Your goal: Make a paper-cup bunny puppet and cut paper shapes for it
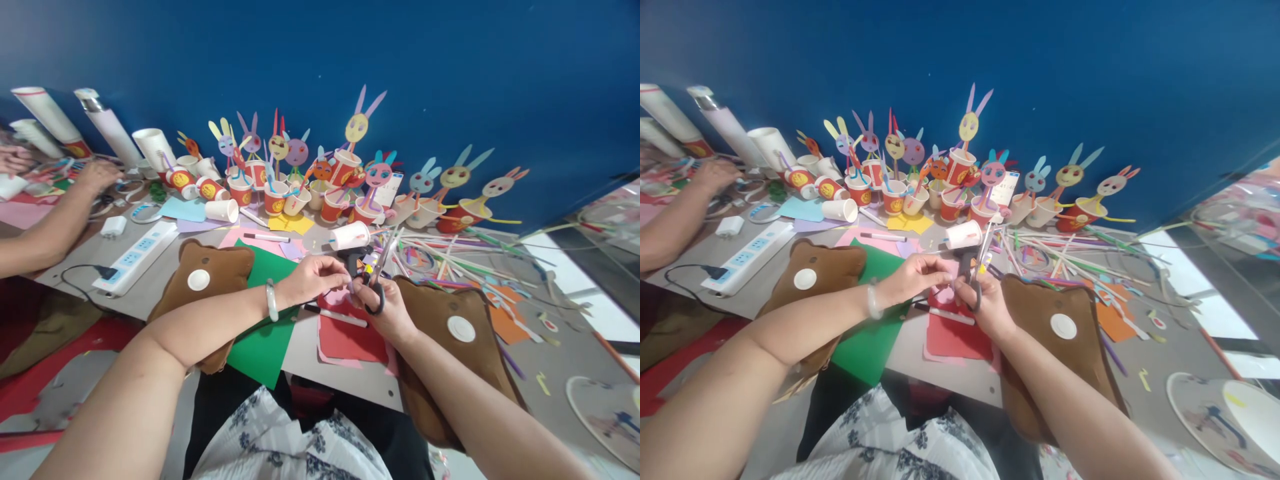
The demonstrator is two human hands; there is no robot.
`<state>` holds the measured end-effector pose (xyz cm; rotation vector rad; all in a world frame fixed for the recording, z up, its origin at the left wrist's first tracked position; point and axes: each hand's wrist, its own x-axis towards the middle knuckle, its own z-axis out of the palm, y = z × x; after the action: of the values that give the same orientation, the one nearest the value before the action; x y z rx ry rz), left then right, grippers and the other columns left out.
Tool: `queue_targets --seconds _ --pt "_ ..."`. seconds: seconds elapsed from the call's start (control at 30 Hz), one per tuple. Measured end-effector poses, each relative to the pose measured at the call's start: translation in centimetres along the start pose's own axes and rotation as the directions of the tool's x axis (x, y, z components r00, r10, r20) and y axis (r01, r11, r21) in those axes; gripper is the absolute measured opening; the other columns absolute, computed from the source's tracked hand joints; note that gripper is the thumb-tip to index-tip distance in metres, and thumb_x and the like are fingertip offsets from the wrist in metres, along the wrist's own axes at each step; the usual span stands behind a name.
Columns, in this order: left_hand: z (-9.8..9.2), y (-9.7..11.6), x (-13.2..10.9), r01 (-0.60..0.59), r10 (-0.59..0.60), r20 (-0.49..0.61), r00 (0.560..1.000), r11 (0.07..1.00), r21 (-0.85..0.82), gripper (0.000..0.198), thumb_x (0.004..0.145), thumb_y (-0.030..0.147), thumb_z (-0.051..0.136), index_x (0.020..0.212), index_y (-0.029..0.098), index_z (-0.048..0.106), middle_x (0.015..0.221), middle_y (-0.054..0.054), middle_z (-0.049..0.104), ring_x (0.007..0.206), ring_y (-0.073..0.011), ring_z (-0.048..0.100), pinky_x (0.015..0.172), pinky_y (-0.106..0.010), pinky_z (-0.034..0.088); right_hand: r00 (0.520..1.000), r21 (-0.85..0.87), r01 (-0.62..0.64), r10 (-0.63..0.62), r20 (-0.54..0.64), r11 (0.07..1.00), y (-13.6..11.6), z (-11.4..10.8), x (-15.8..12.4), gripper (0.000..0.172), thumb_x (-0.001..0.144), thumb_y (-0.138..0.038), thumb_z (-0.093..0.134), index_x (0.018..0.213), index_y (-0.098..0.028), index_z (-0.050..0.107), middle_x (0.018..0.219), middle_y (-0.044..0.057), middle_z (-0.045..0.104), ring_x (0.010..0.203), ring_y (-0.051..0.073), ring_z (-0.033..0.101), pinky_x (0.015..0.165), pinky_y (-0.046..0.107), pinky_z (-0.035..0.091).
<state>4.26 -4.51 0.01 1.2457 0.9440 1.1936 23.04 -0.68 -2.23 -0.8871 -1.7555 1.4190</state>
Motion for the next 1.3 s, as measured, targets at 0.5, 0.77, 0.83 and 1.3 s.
queue_targets --seconds 0.5,0.77,0.83,1.3 --pt "0.1 0.2 0.1 0.053 -0.052 -0.066 0.996 0.999 0.001 0.026 0.081 0.034 0.066 0.07 0.011 0.063 0.065 -0.002 0.062 0.061 -0.0094 0.057 0.061 -0.022 0.046 0.999 -0.095 -0.005 0.0 -0.051 0.996 -0.7 0.4 -0.3 0.026 0.08 -0.036 0.069 0.063 -0.018 0.061 0.053 -0.002 0.053 0.051 0.011 0.044 0.05 0.026 0.035" --pt "0.1 0.1 0.1 0.055 -0.056 -0.019 0.998 0.998 -0.033 0.039 0.079 0.048 0.07 0.077 0.01 0.066 0.068 -0.003 0.063 0.062 -0.0097 0.057 0.061 -0.023 0.046 0.995 -0.035 -0.014 0.011 -0.102 0.999 -0.6 0.2 -0.1 0.03 0.081 -0.042 0.067 0.063 -0.02 0.058 0.053 -0.002 0.05 0.051 0.012 0.042 0.052 0.028 0.035" --pt "0.1 0.2 0.0 0.035 -0.034 0.004 0.999 0.999 -0.017 0.037 0.075 0.046 0.076 0.077 0.01 0.066 0.065 -0.002 0.061 0.06 -0.0086 0.054 0.06 -0.023 0.044 0.996 -0.029 -0.022 0.019 -0.084 0.999 -0.5 0.2 -0.1 0.03 0.082 -0.041 0.068 0.063 -0.02 0.058 0.054 -0.002 0.051 0.052 0.012 0.043 0.054 0.028 0.036" --pt "0.1 -0.2 -0.2 -0.013 0.012 0.041 0.999 0.999 0.035 0.025 0.08 0.033 0.07 0.073 0.011 0.061 0.064 0.0 0.06 0.057 -0.0068 0.053 0.056 -0.02 0.042 0.999 -0.038 0.009 -0.01 -0.051 0.999 -0.1 0.2 -0.2 0.028 0.081 -0.037 0.068 0.063 -0.019 0.057 0.054 -0.003 0.05 0.05 0.01 0.041 0.05 0.026 0.035"
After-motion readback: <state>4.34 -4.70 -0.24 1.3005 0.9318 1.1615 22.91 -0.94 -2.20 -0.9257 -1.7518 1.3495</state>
